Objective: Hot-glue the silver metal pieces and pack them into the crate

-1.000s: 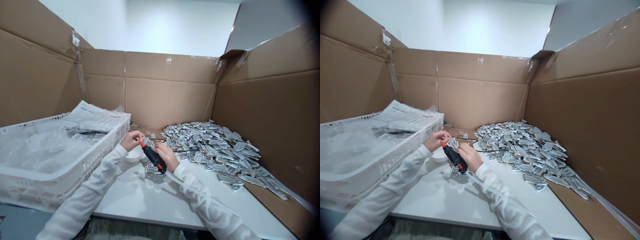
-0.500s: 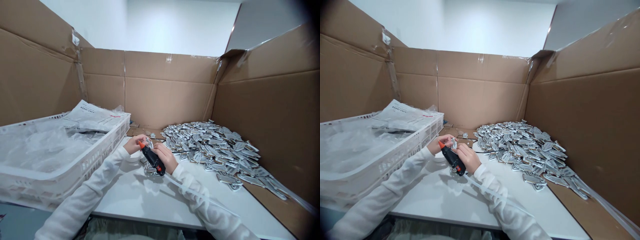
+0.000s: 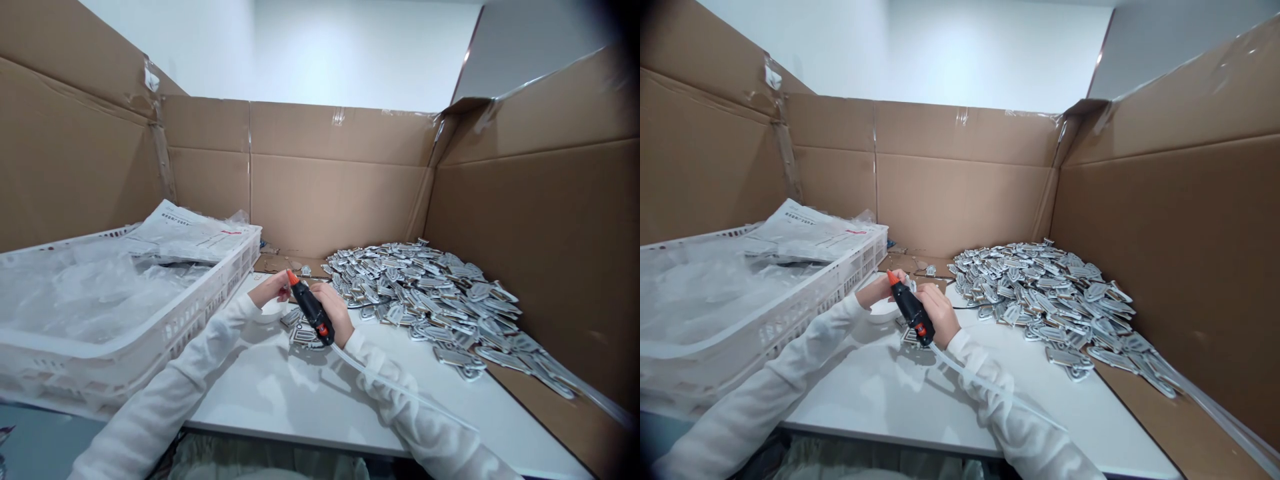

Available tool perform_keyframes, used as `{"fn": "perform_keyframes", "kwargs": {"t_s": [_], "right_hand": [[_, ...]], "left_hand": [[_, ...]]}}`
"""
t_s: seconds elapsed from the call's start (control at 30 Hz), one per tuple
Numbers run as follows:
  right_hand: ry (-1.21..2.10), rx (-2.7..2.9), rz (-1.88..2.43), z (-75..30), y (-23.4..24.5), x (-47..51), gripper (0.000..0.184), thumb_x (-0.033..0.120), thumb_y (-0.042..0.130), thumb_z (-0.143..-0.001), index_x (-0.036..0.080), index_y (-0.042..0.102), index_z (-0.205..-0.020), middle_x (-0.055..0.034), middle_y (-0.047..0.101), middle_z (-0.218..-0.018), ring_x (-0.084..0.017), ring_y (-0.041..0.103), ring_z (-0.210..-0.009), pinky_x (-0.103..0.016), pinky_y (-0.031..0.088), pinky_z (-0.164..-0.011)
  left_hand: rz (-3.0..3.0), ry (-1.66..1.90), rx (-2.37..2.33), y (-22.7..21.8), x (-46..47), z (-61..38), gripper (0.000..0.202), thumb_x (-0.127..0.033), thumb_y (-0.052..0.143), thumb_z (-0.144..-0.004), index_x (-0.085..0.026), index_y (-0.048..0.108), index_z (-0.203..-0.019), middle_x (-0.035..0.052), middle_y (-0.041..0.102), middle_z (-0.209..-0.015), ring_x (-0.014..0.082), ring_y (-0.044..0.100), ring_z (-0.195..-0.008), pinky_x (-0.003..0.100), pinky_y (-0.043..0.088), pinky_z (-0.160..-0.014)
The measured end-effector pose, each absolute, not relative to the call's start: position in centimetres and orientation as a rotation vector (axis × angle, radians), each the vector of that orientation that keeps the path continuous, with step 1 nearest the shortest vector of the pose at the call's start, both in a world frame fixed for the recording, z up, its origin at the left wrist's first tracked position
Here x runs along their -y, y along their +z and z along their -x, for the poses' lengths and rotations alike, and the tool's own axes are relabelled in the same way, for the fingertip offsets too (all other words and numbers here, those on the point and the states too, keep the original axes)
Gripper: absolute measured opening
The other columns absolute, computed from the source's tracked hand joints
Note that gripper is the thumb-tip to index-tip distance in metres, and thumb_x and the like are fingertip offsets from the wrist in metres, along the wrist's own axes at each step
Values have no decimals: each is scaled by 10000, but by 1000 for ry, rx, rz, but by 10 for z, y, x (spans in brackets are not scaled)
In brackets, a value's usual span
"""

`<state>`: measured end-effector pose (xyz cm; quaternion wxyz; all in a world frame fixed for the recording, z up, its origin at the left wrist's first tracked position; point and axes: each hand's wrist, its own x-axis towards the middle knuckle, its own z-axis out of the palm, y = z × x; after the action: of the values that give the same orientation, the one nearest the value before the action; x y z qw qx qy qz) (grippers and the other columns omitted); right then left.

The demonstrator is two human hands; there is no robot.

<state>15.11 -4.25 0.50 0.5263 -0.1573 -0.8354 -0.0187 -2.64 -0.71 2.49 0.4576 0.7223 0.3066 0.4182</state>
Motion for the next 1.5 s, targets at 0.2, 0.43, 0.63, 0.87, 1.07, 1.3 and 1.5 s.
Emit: {"fn": "perform_keyframes", "kwargs": {"t_s": [0.2, 0.43, 0.63, 0.87, 1.07, 1.3, 1.5], "right_hand": [[179, 1756, 587, -140, 4, 45, 127, 288, 479, -808, 199, 567, -831, -50, 581, -829, -182, 544, -787, -307, 438, -716], [527, 1476, 814, -133, 7, 48, 271, 402, 563, -728, 175, 595, -873, -53, 605, -853, -197, 547, -822, -346, 414, -797], [704, 1388, 871, -136, 11, 47, 337, 437, 562, -710, 170, 602, -913, -59, 607, -909, -204, 543, -861, -333, 415, -780], [763, 1278, 926, -140, 2, 34, 409, 467, 548, -706, 183, 593, -998, -49, 595, -980, -209, 527, -917, -321, 407, -780], [870, 1198, 1063, -138, 2, 34, 502, 534, 587, -643, 156, 612, -972, -43, 604, -814, -190, 536, -752, -277, 405, -603], [963, 1152, 991, -140, -8, 24, 476, 531, 601, -631, 177, 627, -947, -25, 610, -797, -164, 533, -712, -267, 393, -618], [764, 1318, 944, -142, -3, 28, 434, 515, 592, -651, 164, 637, -902, -49, 621, -832, -193, 549, -787, -300, 393, -719]], "left_hand": [[-1633, 1158, -734, 20, 11, 21, 429, -501, 630, -625, -178, 365, -716, -90, 364, -529, 20, 350, -399, 158, 247, -403], [-1412, 1280, -689, 18, 15, 10, 473, -416, 687, -593, -189, 451, -936, -80, 459, -572, 18, 380, -371, 156, 231, -363], [-1330, 1308, -709, 16, 18, 8, 408, -409, 679, -596, -158, 469, -839, -40, 534, -577, 45, 442, -384, 158, 220, -347], [-1363, 1301, -730, 14, 20, 4, 433, -419, 657, -619, -148, 477, -905, 12, 594, -719, 53, 483, -390, 168, 236, -333], [-1519, 1338, -743, 10, 22, -1, 427, -398, 618, -676, -144, 482, -990, -45, 513, -527, 58, 466, -402, 170, 300, -382], [-1479, 1295, -697, 6, 18, -2, 356, -407, 568, -709, -136, 504, -931, -22, 548, -585, 74, 508, -459, 177, 327, -404], [-1440, 1286, -796, 0, 11, -1, 319, -439, 565, -705, -151, 460, -792, -42, 515, -565, 57, 481, -387, 166, 297, -355]]}}
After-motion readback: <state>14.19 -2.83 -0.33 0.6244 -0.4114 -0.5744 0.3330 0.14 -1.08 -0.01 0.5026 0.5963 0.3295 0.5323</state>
